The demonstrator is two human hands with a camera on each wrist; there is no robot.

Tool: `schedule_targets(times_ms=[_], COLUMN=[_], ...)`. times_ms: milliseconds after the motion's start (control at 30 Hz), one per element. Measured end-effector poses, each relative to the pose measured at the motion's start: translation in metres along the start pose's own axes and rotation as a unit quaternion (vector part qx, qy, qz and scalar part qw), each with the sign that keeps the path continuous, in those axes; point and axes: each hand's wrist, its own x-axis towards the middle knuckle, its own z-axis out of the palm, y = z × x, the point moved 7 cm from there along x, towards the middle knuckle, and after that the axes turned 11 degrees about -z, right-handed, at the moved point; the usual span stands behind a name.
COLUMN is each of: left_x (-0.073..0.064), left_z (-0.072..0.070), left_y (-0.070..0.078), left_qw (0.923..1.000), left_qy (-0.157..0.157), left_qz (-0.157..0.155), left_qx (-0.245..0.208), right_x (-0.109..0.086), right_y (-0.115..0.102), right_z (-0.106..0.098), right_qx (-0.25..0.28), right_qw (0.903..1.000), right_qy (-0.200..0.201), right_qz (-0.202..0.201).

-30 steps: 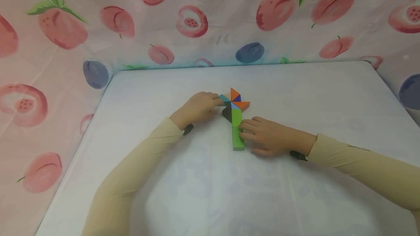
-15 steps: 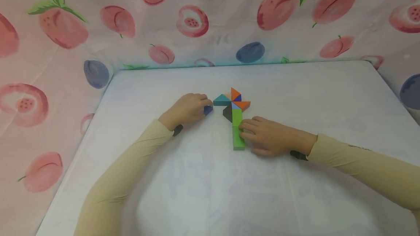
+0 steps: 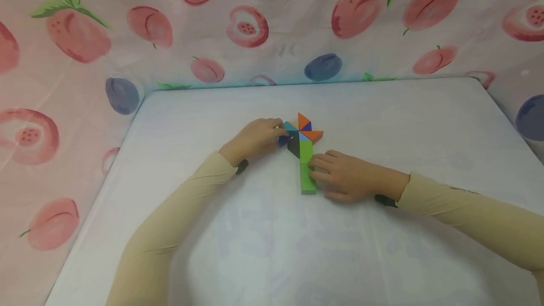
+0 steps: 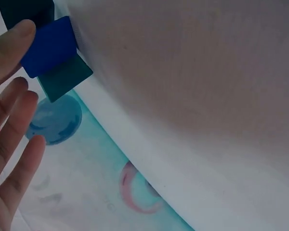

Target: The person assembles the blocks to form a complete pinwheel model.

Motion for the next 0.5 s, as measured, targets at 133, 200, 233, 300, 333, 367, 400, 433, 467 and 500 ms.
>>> schedule_targets(times_ms=[133,200,233,300,333,367,400,433,467,500], left_x=[0.0032,0.0041,0.0046,0.0054,0.0059,0.0063,0.0067,0.0073,0.0077,0.0081], left_z=[-0.0005,-0.0015,-0.0018,-0.0026,-0.0029,-0.0031,-0.0034,-0.0036,-0.0041,-0.0045], left_y=[0.0008,0.0017,0.0024,0.0037,0.0043,0.0049,0.0056,0.0061,0.0066,0.0071], left_qw=[0.9999,0.9999,0.9998,0.9998,0.9998,0.9998,0.9998,0.9998,0.9998,0.9998], left_qy=[0.009,0.012,0.012,0.014,0.014,0.014,0.014,0.014,0.015,0.015], left_qz=[0.006,0.01,0.012,0.016,0.015,0.016,0.015,0.014,0.013,0.011], left_qx=[0.006,0.001,0.0,-0.004,-0.006,-0.007,-0.006,-0.006,-0.007,-0.006], right_x=[-0.0004,-0.0006,-0.0006,-0.0006,-0.0006,-0.0006,-0.0006,-0.0006,-0.0006,-0.0006], right_y=[0.0004,0.0006,0.0006,0.0005,0.0003,0.0002,0.0,-0.0001,-0.0001,-0.0002], right_z=[0.0007,0.001,0.0011,0.0009,0.0007,0.0003,0.0,-0.0001,-0.0002,-0.0003], right_qx=[0.001,0.0,0.0,0.0,0.0,0.0,-0.001,-0.001,-0.001,-0.002], right_qw=[1.0,1.0,1.0,1.0,1.0,0.9999,0.9999,0.9999,0.9999,0.9999], right_qy=[0.0,0.0,0.001,0.003,0.005,0.008,0.01,0.011,0.012,0.013], right_qz=[-0.002,-0.003,-0.003,-0.005,-0.007,-0.008,-0.009,-0.01,-0.011,-0.011])
